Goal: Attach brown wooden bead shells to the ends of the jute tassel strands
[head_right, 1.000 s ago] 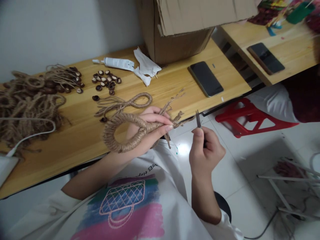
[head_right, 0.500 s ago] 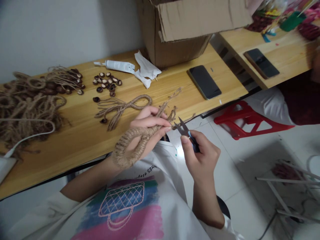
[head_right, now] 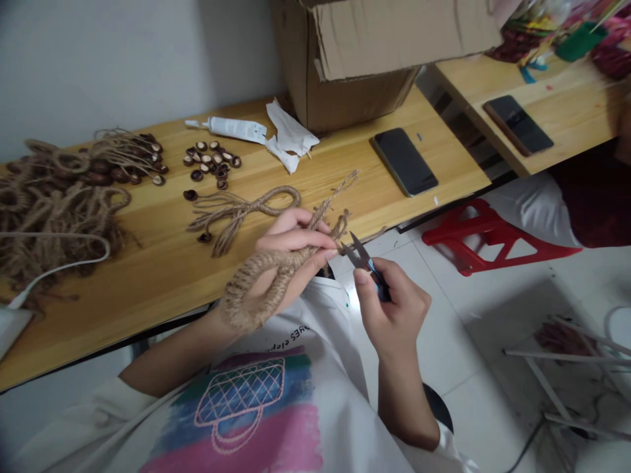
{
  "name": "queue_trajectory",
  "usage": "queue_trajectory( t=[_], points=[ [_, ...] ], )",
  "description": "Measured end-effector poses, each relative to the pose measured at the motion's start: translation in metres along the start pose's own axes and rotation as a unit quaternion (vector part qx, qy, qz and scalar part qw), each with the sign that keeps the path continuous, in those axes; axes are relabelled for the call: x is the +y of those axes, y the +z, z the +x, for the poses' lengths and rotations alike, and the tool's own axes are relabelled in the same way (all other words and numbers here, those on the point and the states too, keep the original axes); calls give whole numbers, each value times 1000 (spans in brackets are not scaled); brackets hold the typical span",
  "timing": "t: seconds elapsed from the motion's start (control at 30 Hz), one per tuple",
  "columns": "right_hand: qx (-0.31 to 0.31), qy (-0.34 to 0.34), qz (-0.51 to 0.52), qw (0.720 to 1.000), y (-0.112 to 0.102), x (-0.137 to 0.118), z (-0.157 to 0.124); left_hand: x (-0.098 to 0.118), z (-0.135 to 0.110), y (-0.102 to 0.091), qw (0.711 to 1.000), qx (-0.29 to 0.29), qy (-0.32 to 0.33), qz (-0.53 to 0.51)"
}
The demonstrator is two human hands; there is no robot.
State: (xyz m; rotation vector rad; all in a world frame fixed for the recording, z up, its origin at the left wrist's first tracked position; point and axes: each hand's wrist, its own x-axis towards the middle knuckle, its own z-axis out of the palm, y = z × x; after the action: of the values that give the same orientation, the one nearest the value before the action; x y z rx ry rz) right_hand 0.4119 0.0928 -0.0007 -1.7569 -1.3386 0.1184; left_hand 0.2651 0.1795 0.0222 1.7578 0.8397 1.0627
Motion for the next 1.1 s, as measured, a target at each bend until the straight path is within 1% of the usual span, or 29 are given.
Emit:
queue_trajectory(
  t=[0.07,0.2,0.27,0.33,0.4,0.47,0.53,0.63,0.7,0.73,0.87,0.97,1.1],
  points=[
    [3,6,-10,1000,1,-1,0,-1,0,1,1000,3,5,-1],
    [55,27,-28,998,1,-2,1,-4,-1,1,1000,7,15,4],
    [47,22,-19,998,1,-1,0,-5,-1,2,1000,11,24,-3],
    [21,16,-16,1000,0,0,1,-7,-1,4,999,17,38,-12],
    [9,28,-32,999,0,0,1,-9,-2,5,998,27,58,-10],
    [25,50,-47,997,-1,0,2,-11,-2,6,996,35,85,4],
    [36,58,-46,997,-2,0,3,-13,-3,5,993,35,112,27],
    [11,37,-48,998,-5,-1,3,-14,-4,2,988,21,134,74],
    [-4,24,-60,998,-5,-2,4,-12,-5,1,985,15,137,102],
    [-1,21,-65,998,-5,-3,4,-12,-6,1,984,14,136,112],
    [29,2,-64,998,-4,-4,5,-10,-7,0,981,15,139,137],
    [6,-26,-70,997,-3,-3,6,-10,-7,0,980,10,142,142],
    [24,0,-80,996,-3,-4,6,-8,-7,0,982,9,125,140]
  ],
)
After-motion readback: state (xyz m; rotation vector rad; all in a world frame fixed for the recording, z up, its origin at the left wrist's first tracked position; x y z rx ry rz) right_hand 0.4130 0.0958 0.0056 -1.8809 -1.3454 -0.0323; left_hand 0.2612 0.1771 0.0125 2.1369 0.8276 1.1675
